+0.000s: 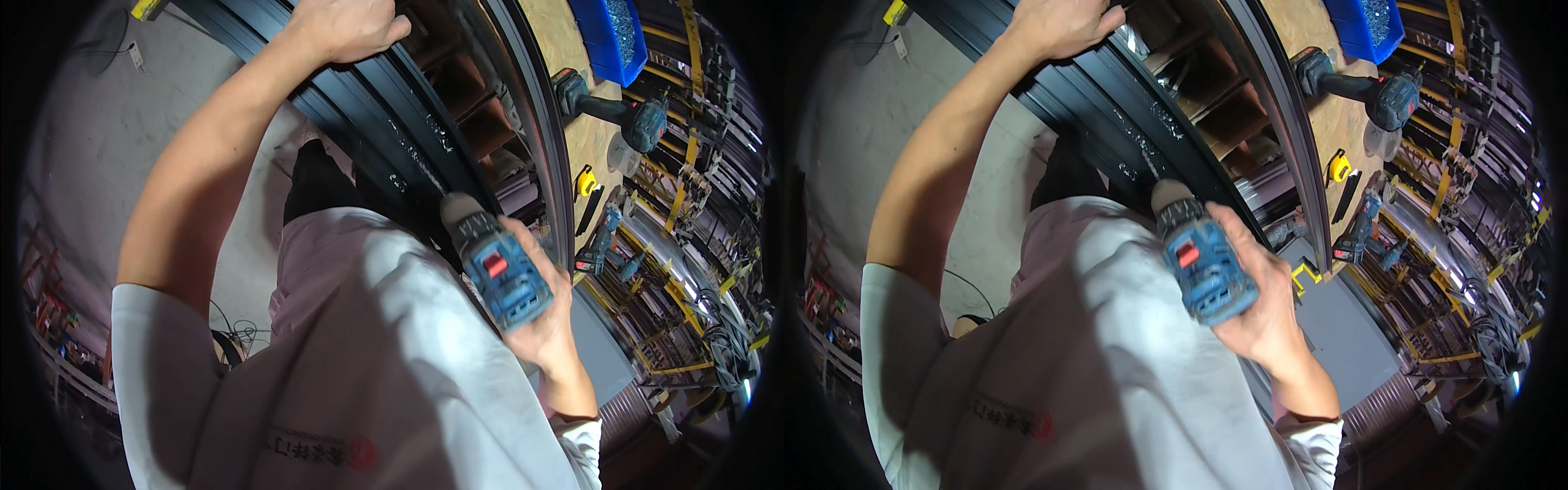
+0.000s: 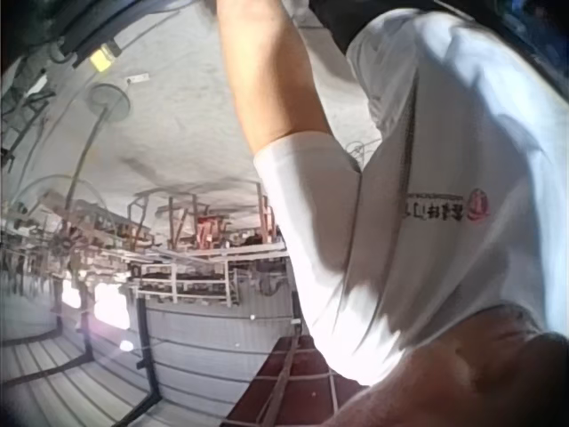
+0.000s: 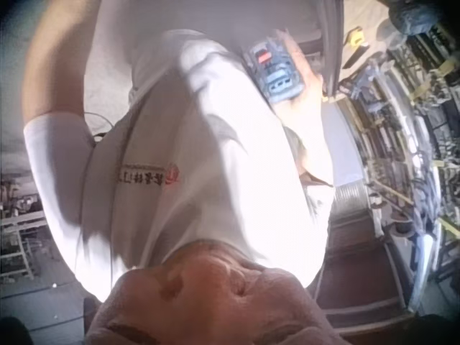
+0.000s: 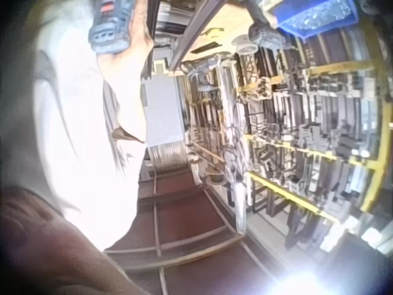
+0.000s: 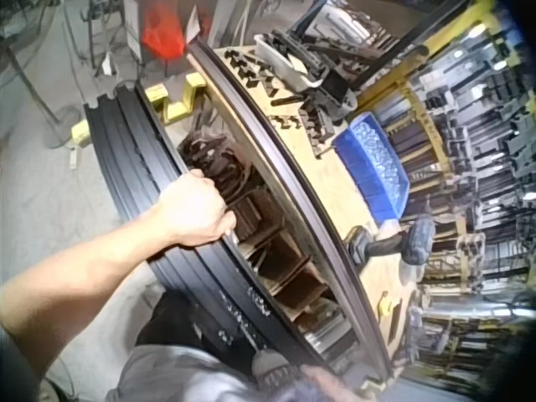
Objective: The person uses a drill to secure screws into a black metal frame, then uses a blow-off tool and a hammer to fit additional metal components into the structure.
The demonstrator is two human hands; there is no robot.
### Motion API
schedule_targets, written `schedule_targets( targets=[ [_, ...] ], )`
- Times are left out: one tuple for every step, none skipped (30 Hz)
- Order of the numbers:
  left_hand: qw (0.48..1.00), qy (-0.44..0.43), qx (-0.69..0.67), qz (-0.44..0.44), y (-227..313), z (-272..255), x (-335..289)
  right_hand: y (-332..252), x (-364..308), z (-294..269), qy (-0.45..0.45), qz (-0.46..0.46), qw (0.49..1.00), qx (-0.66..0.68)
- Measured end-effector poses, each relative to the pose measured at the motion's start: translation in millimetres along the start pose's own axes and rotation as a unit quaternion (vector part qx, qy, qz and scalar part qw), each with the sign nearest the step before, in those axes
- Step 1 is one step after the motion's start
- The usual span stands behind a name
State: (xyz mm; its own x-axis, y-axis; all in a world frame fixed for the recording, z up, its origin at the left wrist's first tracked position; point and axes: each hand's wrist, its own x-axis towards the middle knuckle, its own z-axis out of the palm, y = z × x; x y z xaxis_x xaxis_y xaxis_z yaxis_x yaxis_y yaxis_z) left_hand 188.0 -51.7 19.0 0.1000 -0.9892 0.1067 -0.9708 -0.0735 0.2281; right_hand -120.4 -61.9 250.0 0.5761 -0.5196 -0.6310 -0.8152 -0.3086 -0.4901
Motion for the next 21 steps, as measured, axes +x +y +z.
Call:
schedule_targets(
  targets=[
    [1.000, 0.015, -0.009, -0.003, 0.7, 0.6, 0.5, 9.6, 3.5, 3.3, 0.011, -0.040, 0.999, 0.002],
    [1.000, -0.004, -0.012, -0.003, 2.5, 0.6, 0.3, 17.4, 4.1, 7.5, 0.016, -0.045, 0.999, 0.006],
    [1.000, -0.023, -0.013, -0.003, 4.1, -1.9, 0.2, 23.9, 5.5, 12.5, 0.021, -0.051, 0.998, 0.010],
    [0.999, -0.041, -0.014, -0.003, 4.6, -3.2, 0.2, 26.9, 7.4, 15.4, 0.026, -0.057, 0.998, 0.016],
    [0.999, -0.041, -0.012, -0.005, 3.7, -2.8, 0.1, 19.1, 11.6, 13.8, 0.009, -0.026, 1.000, 0.010],
    [0.999, -0.040, -0.010, -0.007, 3.5, -2.0, 0.7, 21.3, 13.8, 14.8, 0.011, -0.033, 0.999, 0.012],
    [0.999, -0.038, -0.009, -0.008, 3.1, -1.3, 1.1, 24.6, 15.6, 16.4, 0.012, -0.040, 0.999, 0.013],
    [0.999, -0.038, -0.009, -0.008, 2.6, -0.9, 0.9, 26.8, 17.6, 17.4, 0.013, -0.047, 0.999, 0.014],
    [0.999, -0.037, -0.012, -0.007, 2.5, -0.5, 1.2, 25.1, 19.9, 16.9, 0.008, -0.032, 0.999, 0.006],
    [0.999, -0.037, -0.014, -0.007, 2.4, -0.2, 1.3, 26.1, 21.4, 16.9, 0.004, -0.036, 0.999, 0.004],
    [0.999, -0.041, -0.014, -0.009, 2.9, -0.3, 1.4, 28.0, 22.8, 17.1, 0.000, -0.040, 0.999, 0.002],
    [0.999, -0.045, -0.013, -0.010, 3.4, -0.5, 2.4, 29.9, 24.6, 17.2, -0.004, -0.044, 0.999, 0.001],
    [0.999, -0.050, -0.013, -0.012, 3.1, -0.1, 3.4, 31.0, 25.1, 16.4, -0.006, -0.051, 0.999, -0.009],
    [0.999, -0.047, -0.014, -0.008, 2.0, 0.9, 4.4, 30.8, 26.3, 16.2, -0.005, -0.044, 0.999, 0.002],
    [0.999, -0.045, -0.015, -0.006, 1.3, 1.5, 3.5, 30.3, 27.0, 15.8, -0.007, -0.037, 0.999, 0.012],
    [0.999, -0.043, -0.016, -0.004, 0.7, 2.0, 2.7, 29.6, 27.7, 15.4, -0.009, -0.031, 0.999, 0.022],
    [0.999, -0.040, -0.020, -0.005, 0.9, 1.4, 0.8, 28.4, 28.2, 14.7, -0.010, -0.029, 0.999, 0.019],
    [0.999, -0.037, -0.022, -0.005, 1.4, 0.7, -0.2, 28.0, 30.6, 13.5, -0.011, -0.029, 0.999, 0.016],
    [0.999, -0.035, -0.024, -0.005, 1.2, 1.2, -0.5, 27.6, 33.4, 12.2, -0.011, -0.029, 0.999, 0.013],
    [0.999, -0.026, -0.022, -0.005, 0.3, 3.0, 0.1, 26.5, 37.4, 10.4, -0.018, -0.026, 0.999, 0.011],
    [1.000, -0.017, -0.022, -0.002, 0.4, 4.3, 0.6, 23.6, 40.0, 8.4, -0.024, -0.019, 0.999, 0.009]
  ],
)
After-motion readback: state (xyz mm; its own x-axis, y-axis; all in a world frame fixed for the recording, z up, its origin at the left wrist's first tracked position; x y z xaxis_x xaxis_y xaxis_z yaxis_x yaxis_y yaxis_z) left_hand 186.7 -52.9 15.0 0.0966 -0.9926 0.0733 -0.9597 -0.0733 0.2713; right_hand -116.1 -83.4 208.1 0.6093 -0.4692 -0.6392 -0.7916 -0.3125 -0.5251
